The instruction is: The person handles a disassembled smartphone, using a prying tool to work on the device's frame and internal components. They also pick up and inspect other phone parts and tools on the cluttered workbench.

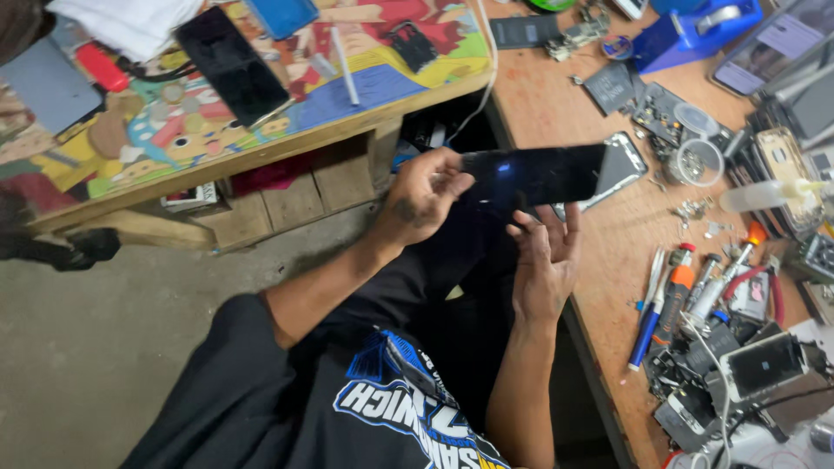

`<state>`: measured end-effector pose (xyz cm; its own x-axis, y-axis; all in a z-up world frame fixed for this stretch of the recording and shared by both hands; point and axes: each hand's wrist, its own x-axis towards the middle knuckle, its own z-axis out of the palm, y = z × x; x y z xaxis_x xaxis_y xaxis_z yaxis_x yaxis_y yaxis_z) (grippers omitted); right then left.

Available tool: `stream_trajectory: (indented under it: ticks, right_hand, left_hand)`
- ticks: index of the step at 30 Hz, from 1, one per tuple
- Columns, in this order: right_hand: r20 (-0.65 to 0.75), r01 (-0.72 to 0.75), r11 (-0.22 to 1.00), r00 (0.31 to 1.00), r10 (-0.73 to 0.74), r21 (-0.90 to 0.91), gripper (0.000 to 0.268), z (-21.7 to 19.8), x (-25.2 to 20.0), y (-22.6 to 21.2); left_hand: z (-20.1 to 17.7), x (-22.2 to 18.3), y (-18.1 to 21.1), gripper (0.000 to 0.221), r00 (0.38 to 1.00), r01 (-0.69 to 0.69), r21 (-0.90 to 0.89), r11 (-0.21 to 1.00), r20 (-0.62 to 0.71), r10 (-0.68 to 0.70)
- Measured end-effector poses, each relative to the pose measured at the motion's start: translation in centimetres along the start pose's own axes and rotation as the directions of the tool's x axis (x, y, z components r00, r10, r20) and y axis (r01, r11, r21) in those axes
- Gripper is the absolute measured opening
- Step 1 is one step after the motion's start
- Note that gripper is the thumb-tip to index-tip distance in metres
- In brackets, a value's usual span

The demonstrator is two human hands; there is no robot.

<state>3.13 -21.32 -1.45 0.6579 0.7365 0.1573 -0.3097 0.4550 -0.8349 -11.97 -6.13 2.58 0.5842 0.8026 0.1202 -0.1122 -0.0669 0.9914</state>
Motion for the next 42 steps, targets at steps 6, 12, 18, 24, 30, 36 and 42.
stream_trajectory:
  ticks: [6,12,18,24,30,36,42]
  right_hand:
    - [0.122,-0.153,0.942,0.985,0.121,0.299,0.03,4.7,-1.2,0.6]
    - [0.226,-0.284,0.916,0.948,0.224,0.283,0.025,10.2,-2.4,3.6]
    - [0.401,-0.401,0.895,0.865,0.3,0.197,0.01,16.6,-1.1,8.9]
    - [0.563,-0.598,0.8,0.677,0.475,0.044,0.02,25.1,-1.2,13.3]
    - [0.704,-0.648,0.75,0.471,0.531,-0.132,0.033,31.4,-2.4,14.8]
    - [0.704,-0.54,0.792,0.444,0.555,-0.285,0.037,32.7,-2.8,15.7]
    - [0.689,-0.497,0.804,0.457,0.562,-0.326,0.036,31.6,-2.7,15.7]
  left_hand:
    - [-3.0,-1.5,1.6,0.01,0.989,-0.064,-0.028,0.998,0.13,0.067]
    - [-10.5,-5.3,3.2,0.017,1.0,0.013,0.035,0.999,0.005,-0.013]
    - [-18.3,-10.1,4.2,0.026,0.968,0.057,0.098,0.994,-0.249,-0.031]
    - [-24.6,-15.2,2.2,0.031,0.801,-0.018,-0.027,0.999,-0.599,-0.002]
    - [-27.5,-19.3,0.1,0.028,0.562,-0.238,-0.086,0.967,-0.824,0.065]
    - [-28.8,-18.2,-1.1,0.025,0.397,-0.379,-0.033,0.925,-0.909,0.13]
    - [-29.8,-15.6,-1.2,0.026,0.223,-0.41,0.048,0.911,-0.963,0.151]
